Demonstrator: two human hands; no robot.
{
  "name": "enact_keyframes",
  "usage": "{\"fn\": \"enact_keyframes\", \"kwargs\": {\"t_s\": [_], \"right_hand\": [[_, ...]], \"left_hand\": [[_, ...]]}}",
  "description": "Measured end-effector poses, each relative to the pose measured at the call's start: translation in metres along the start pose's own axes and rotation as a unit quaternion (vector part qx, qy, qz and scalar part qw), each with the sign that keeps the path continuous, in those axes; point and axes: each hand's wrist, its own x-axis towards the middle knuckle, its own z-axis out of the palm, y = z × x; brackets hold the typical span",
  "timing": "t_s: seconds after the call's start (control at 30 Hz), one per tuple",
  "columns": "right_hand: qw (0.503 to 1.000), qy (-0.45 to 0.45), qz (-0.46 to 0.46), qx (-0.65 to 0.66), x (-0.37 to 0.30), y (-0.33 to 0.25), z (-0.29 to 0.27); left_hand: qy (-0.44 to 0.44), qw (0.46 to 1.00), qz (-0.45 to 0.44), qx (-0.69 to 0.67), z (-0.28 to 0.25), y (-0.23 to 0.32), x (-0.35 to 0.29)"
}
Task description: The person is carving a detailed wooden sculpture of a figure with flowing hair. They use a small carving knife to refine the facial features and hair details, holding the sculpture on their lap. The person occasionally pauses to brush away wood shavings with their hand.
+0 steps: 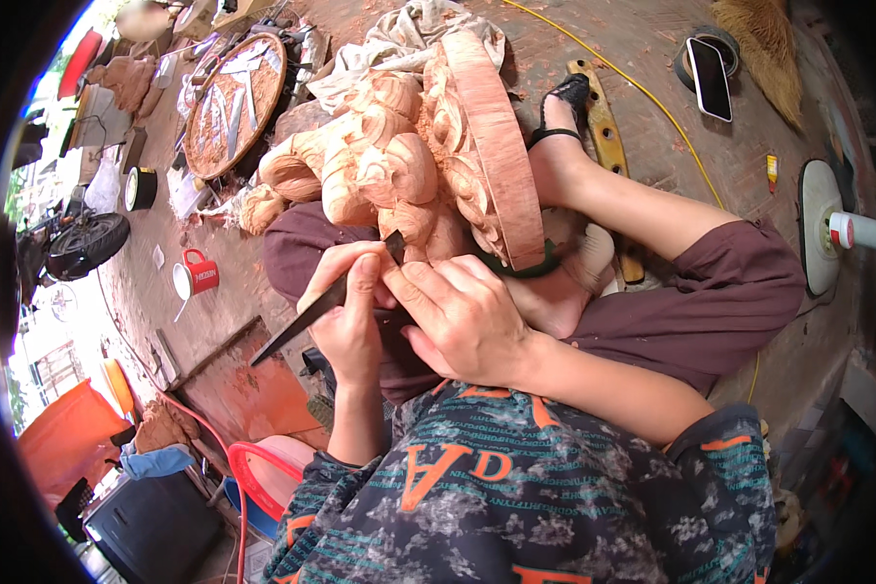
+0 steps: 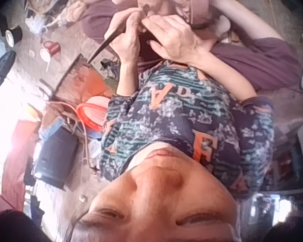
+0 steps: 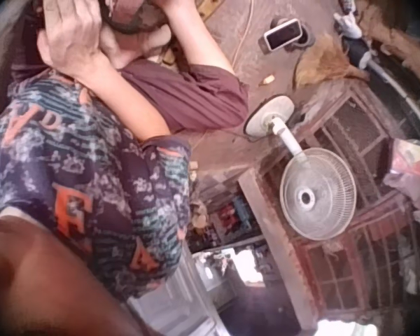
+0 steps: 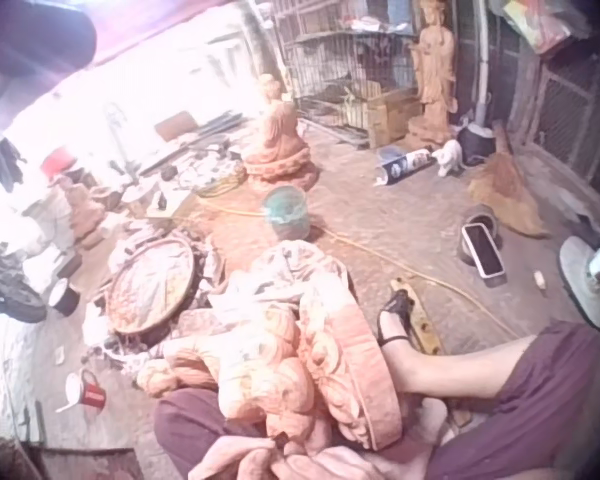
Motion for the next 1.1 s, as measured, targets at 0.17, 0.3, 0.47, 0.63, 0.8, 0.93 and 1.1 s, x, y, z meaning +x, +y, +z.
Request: {"fn": "enact_keyframes", "kwargs": {"t_s": [0.17,0.3,0.47,0.63,0.8,0.93,1.1], "right_hand": [[0.999,-0.035,0.005,0.021,0.015,-0.003,-0.006],[0.997,0.009,0.017,0.069,0.013,0.004,-0.007],[0.999,0.002,0.020,0.043,0.017,0.005,-0.020],[0.999,0.004,-0.007,0.032,0.020,0.016,-0.023],[0.995,-0.023,-0.061,0.073,0.025,0.031,-0.028],[0.982,-0.108,-0.123,0.091,0.023,0.045,-0.031],[0.984,-0.068,-0.159,0.031,0.029,0.050,-0.030]], "left_hand": [[0.008,0.998,0.051,0.041,-0.015,0.004,0.005],[-0.039,0.996,0.065,-0.040,-0.015,0.011,0.000],[-0.012,0.996,0.092,0.005,-0.005,0.002,0.003],[-0.010,0.995,0.101,0.001,0.000,0.004,0.004],[0.004,0.996,0.091,0.004,0.008,0.004,0.001],[-0.030,0.994,0.096,0.034,-0.001,0.009,-0.005],[0.003,0.994,0.099,0.052,0.013,0.011,-0.002]]}}
